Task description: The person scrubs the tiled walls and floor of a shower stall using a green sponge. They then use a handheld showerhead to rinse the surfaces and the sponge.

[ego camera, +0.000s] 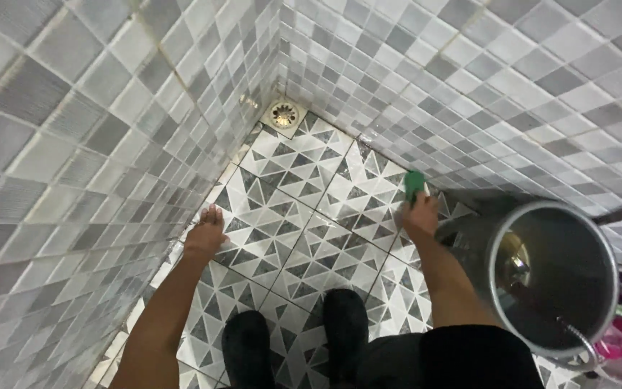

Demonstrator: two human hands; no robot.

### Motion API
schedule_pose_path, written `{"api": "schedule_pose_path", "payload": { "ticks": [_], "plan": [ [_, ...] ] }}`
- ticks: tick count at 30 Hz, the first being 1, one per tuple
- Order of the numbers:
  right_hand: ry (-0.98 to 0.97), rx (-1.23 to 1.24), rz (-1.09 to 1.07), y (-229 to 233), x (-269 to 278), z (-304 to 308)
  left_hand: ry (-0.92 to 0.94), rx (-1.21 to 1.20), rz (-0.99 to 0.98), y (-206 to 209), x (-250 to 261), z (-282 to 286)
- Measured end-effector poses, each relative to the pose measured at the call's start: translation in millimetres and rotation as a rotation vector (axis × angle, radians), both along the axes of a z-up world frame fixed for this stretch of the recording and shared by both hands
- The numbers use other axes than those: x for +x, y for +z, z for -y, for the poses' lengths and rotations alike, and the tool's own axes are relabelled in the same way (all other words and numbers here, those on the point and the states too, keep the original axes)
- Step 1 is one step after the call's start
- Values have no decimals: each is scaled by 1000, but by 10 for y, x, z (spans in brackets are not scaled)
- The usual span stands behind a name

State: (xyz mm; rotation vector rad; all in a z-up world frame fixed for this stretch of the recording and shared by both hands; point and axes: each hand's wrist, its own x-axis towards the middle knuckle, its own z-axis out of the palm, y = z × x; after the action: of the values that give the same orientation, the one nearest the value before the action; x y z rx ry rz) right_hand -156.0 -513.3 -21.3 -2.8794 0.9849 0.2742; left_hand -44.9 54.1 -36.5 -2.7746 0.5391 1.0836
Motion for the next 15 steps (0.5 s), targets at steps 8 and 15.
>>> {"api": "schedule_pose_path", "payload": {
  "ticks": [8, 15],
  "plan": [
    [-538, 156, 261, -627, 717, -425, -26, 58, 87, -629, 209, 46],
    [-18, 183, 108, 124, 1038, -1334, -71, 96, 100, -61, 196, 246]
  ]
}}
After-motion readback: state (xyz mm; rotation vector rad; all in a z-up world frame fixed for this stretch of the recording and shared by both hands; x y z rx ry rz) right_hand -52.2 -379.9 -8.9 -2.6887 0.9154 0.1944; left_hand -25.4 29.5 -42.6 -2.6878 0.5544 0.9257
